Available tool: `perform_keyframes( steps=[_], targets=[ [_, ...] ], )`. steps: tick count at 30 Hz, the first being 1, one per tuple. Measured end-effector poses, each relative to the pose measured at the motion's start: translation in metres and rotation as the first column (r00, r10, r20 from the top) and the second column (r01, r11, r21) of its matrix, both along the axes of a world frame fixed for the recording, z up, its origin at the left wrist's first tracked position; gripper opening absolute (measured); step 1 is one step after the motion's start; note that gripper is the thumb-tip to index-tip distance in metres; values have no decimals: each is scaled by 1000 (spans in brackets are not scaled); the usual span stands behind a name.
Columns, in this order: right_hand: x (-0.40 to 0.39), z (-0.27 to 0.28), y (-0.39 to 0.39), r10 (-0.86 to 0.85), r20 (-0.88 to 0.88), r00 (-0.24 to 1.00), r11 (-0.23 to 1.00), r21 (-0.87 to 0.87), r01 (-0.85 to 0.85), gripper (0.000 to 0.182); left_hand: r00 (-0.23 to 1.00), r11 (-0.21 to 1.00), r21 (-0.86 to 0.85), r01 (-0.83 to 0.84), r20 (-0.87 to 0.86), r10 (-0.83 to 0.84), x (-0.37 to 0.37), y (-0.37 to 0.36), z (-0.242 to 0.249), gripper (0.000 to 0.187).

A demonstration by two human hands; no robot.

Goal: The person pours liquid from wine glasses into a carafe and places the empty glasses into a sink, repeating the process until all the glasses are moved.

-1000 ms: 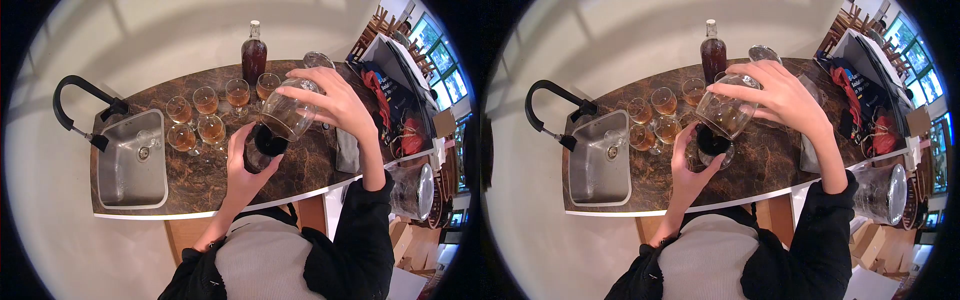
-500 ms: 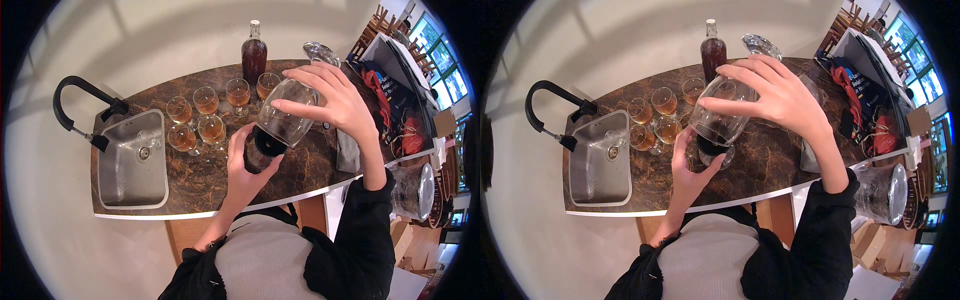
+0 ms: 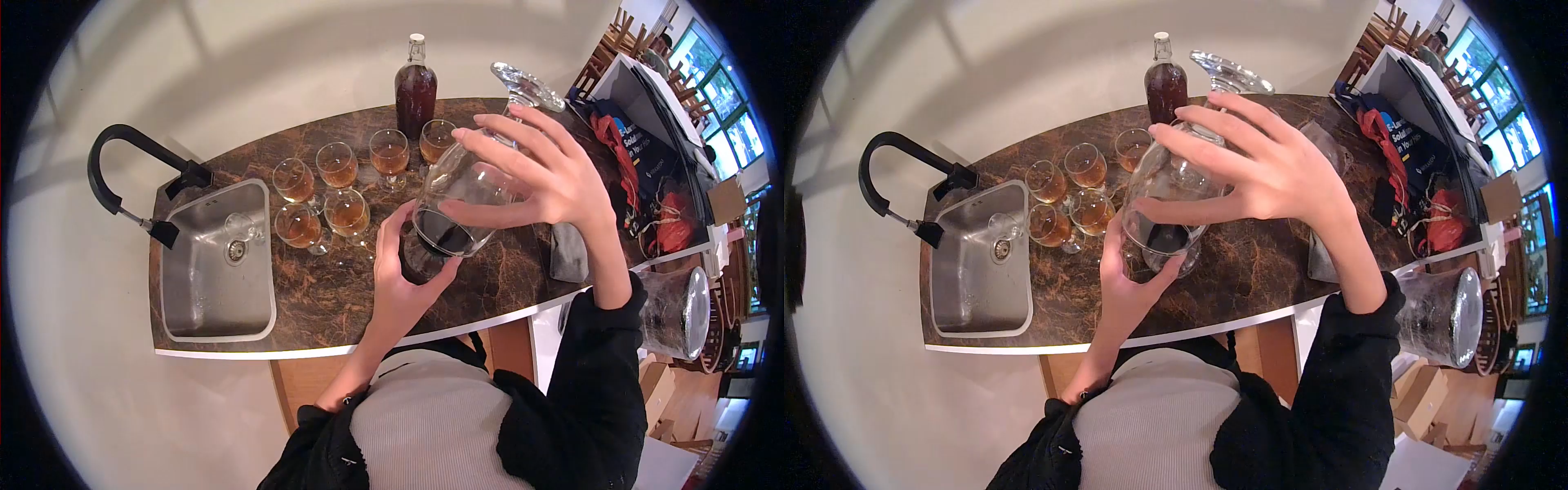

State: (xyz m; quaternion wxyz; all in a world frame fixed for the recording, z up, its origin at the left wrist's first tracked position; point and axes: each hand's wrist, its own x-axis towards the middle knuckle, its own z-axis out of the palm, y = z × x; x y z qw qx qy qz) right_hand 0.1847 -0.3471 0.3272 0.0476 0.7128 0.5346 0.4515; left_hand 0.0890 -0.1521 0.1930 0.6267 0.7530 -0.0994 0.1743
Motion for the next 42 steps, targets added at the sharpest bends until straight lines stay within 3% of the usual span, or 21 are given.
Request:
perform_keyframes(
  steps=[3,12,24,33,36,39,40,42],
  targets=[
    [1,-2,1,4,27,1000,1000,13,-4,73,1000,999,43,10,11,-10,-1,1,2,74],
    [-1,-5,4,4,37,999,1000,6,-4,77,999,998,-64,24,-40,-27,-1,-1,-4,80],
    [1,-11,3,17,11,1000,998,60,-18,72,1000,1000,17,11,7,-11,-1,2,-4,86],
    [4,-11,3,49,-11,999,990,135,-47,59,1000,1000,-16,11,-11,-12,-2,1,-2,88],
    [2,-5,-4,-23,-284,958,989,136,64,58,1000,1000,30,-4,4,4,-3,3,-3,89],
    [13,-29,-8,208,-628,750,905,415,96,61,999,998,53,-16,-45,19,-9,8,3,88],
    [20,-42,-14,268,-644,716,882,463,86,71,999,998,60,-24,-47,27,-12,10,3,89],
    [18,-63,-23,427,-735,528,768,603,218,78,998,996,75,-40,-51,44,-18,19,-1,92]
  ],
)
